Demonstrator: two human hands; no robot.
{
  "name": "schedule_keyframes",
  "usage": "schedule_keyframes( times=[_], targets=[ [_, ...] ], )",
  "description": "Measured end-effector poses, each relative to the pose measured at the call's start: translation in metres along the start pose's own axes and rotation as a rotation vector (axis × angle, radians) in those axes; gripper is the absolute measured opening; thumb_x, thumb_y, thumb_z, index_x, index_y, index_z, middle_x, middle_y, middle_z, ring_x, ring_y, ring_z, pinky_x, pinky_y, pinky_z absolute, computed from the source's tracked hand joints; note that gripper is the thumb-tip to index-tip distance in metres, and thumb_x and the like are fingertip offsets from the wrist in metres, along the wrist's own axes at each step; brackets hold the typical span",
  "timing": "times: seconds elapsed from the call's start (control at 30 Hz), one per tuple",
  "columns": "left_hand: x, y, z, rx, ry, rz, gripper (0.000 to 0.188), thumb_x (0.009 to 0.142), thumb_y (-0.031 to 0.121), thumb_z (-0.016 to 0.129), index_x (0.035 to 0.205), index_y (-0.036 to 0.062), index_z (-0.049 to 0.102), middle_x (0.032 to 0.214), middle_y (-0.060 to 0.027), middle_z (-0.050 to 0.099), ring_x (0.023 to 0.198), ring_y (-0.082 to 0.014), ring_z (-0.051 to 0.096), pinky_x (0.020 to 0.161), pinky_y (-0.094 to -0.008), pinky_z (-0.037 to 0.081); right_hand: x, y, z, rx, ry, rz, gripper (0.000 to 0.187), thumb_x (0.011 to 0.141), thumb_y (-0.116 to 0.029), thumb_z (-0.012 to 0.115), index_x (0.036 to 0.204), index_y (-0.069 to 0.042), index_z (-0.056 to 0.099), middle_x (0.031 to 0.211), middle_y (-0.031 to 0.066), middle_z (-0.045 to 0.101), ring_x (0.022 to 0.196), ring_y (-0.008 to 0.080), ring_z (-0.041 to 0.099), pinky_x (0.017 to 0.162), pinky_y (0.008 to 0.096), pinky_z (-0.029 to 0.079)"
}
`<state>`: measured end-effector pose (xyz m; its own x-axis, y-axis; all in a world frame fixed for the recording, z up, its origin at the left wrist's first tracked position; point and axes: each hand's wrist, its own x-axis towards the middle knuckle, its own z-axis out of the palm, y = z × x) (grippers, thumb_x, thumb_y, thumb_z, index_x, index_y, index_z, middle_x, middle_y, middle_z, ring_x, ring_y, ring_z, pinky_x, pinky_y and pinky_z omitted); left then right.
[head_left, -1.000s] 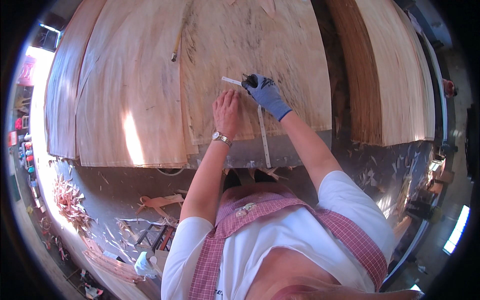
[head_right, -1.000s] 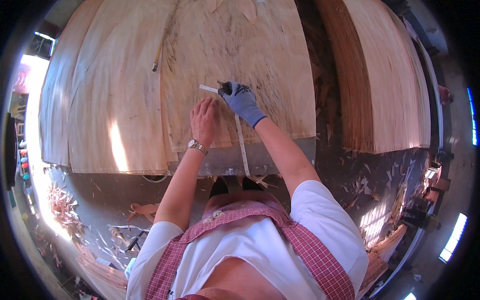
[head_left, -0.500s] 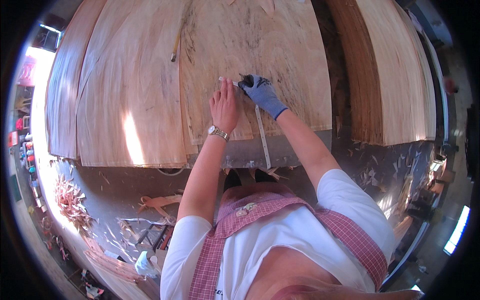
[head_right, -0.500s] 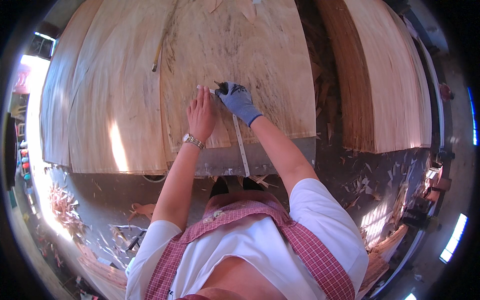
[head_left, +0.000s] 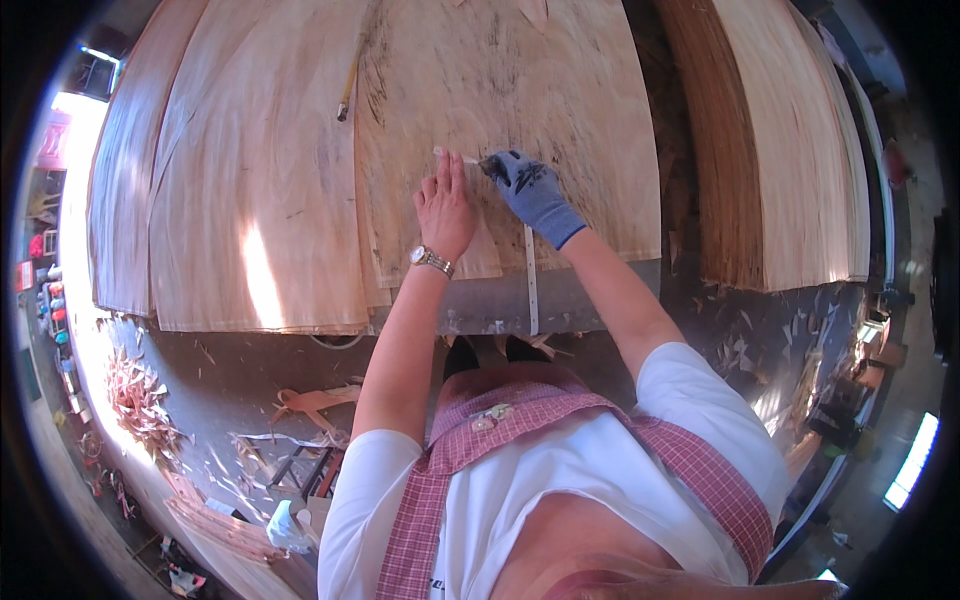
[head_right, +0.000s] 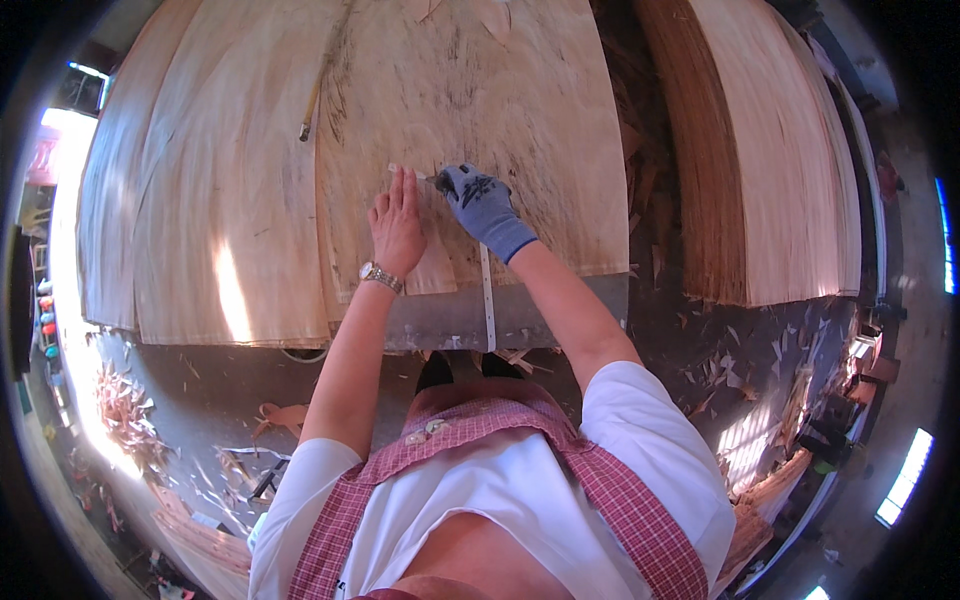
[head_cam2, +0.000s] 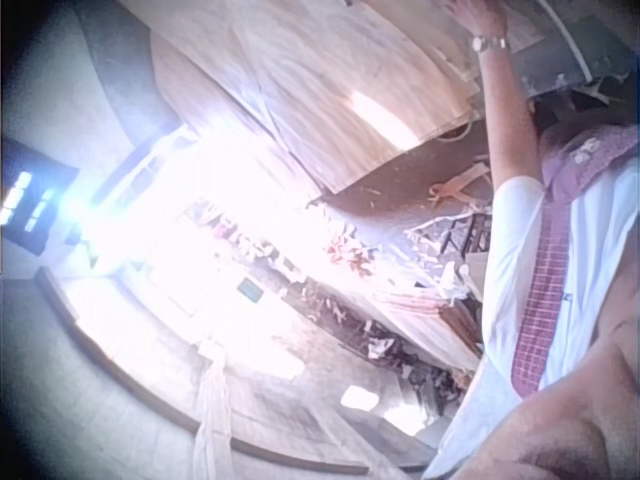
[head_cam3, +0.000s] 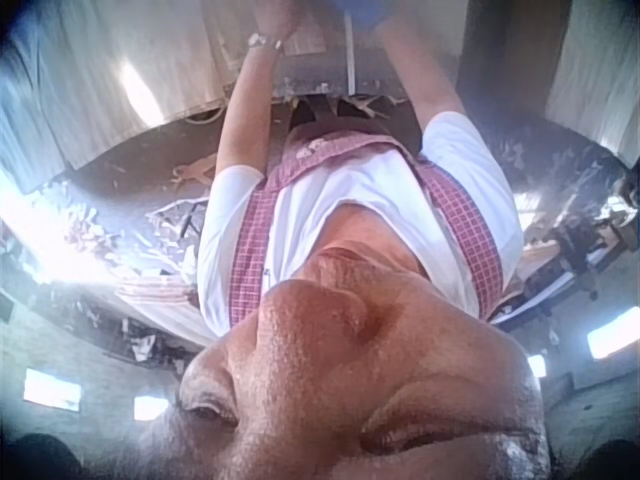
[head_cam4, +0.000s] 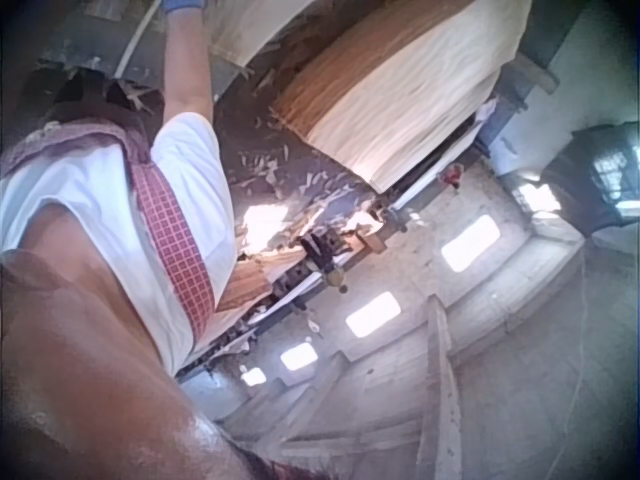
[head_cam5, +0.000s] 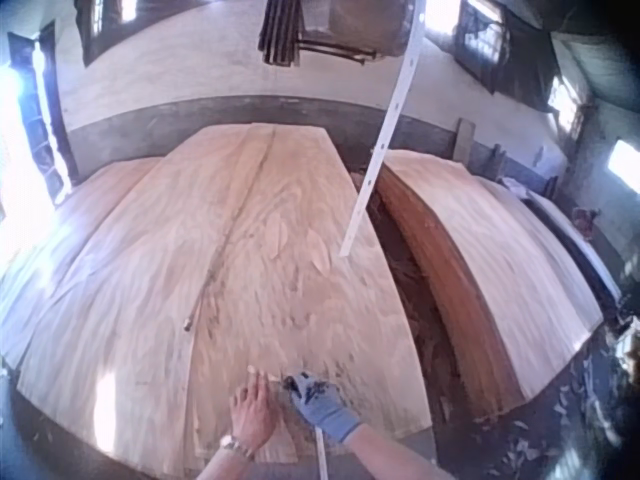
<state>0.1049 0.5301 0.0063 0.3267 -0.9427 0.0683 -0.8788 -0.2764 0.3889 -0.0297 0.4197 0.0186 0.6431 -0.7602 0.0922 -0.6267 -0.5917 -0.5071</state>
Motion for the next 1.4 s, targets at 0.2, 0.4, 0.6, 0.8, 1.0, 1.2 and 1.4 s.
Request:
schedule_keyframes(
  times=[0.2,0.4,0.6,0.8,1.0,1.2,1.4],
  targets=[
    [-0.002,0.005,0.0,-0.113,0.145,-0.083,0.084,0.081,0.004,0.059,0.155,0.0126,0.021,0.158,-0.021,0.023,0.125,-0.031,0.049,0.09,-0.0454,0.043,0.004,0.001,0.013,-0.084,0.131,0.112,0.02,0.093,-0.028,0.061,0.097,-0.009,0.064,0.084,0.0144,0.068,0.077,0.0323,0.065,0.066,0.0426,0.051],
    [-0.005,-0.007,-0.007,-0.389,0.269,-0.062,0.102,0.069,-0.005,0.07,0.155,0.0136,0.017,0.16,-0.0246,0.011,0.133,-0.0313,0.042,0.095,-0.0427,0.046,0.014,-0.007,-0.014,1.086,-0.25,0.405,0.024,0.092,-0.031,0.067,0.095,-0.006,0.067,0.077,0.0031,0.067,0.061,0.0102,0.058,0.056,0.0261,0.046],
    [-0.01,-0.013,0.001,-0.143,0.135,0.008,0.088,0.076,0.005,0.07,0.153,0.0121,0.026,0.159,-0.0134,0.023,0.138,-0.0359,0.035,0.11,-0.044,0.034,0.008,0.008,0.0,1.113,-0.469,0.587,0.024,0.09,-0.028,0.07,0.093,-0.005,0.071,0.077,0.0037,0.068,0.059,0.0108,0.059,0.053,0.025,0.045],
    [-0.009,-0.012,0.001,0.077,0.021,0.103,0.068,0.08,0.007,0.06,0.145,0.0134,0.043,0.154,-0.0093,0.037,0.126,-0.0306,0.044,0.103,-0.0432,0.038,-0.003,0.002,0.004,0.946,-0.372,0.548,0.027,0.089,-0.027,0.07,0.1,-0.002,0.067,0.076,0.0058,0.068,0.066,0.0142,0.066,0.057,0.0292,0.05],
    [0.0,-0.013,-0.004,0.134,-0.009,0.141,0.059,0.08,0.005,0.056,0.138,0.0118,0.049,0.151,-0.0089,0.04,0.125,-0.0322,0.045,0.099,-0.0432,0.04,-0.004,0.016,-0.016,0.472,-0.221,0.404,0.032,0.091,-0.029,0.066,0.108,-0.002,0.065,0.08,0.0058,0.07,0.064,0.0115,0.063,0.058,0.0261,0.049],
    [0.004,-0.017,-0.014,0.003,0.036,0.111,0.048,0.082,0.004,0.054,0.13,0.0107,0.054,0.137,-0.0118,0.053,0.119,-0.0318,0.051,0.096,-0.0429,0.044,-0.069,-0.002,-0.064,0.954,-0.531,0.578,0.026,0.09,-0.027,0.064,0.098,-0.003,0.068,0.078,0.0072,0.072,0.056,0.0092,0.055,0.051,0.0255,0.043],
    [-0.089,0.024,0.0,-0.013,0.068,0.088,0.054,0.077,0.002,0.057,0.13,0.0093,0.056,0.141,-0.0084,0.052,0.12,-0.0279,0.051,0.1,-0.0417,0.038,-0.119,0.004,-0.021,0.892,-0.542,0.688,0.027,0.092,-0.032,0.064,0.099,-0.006,0.069,0.079,0.0068,0.072,0.052,0.0102,0.053,0.048,0.0263,0.042]
  ],
)
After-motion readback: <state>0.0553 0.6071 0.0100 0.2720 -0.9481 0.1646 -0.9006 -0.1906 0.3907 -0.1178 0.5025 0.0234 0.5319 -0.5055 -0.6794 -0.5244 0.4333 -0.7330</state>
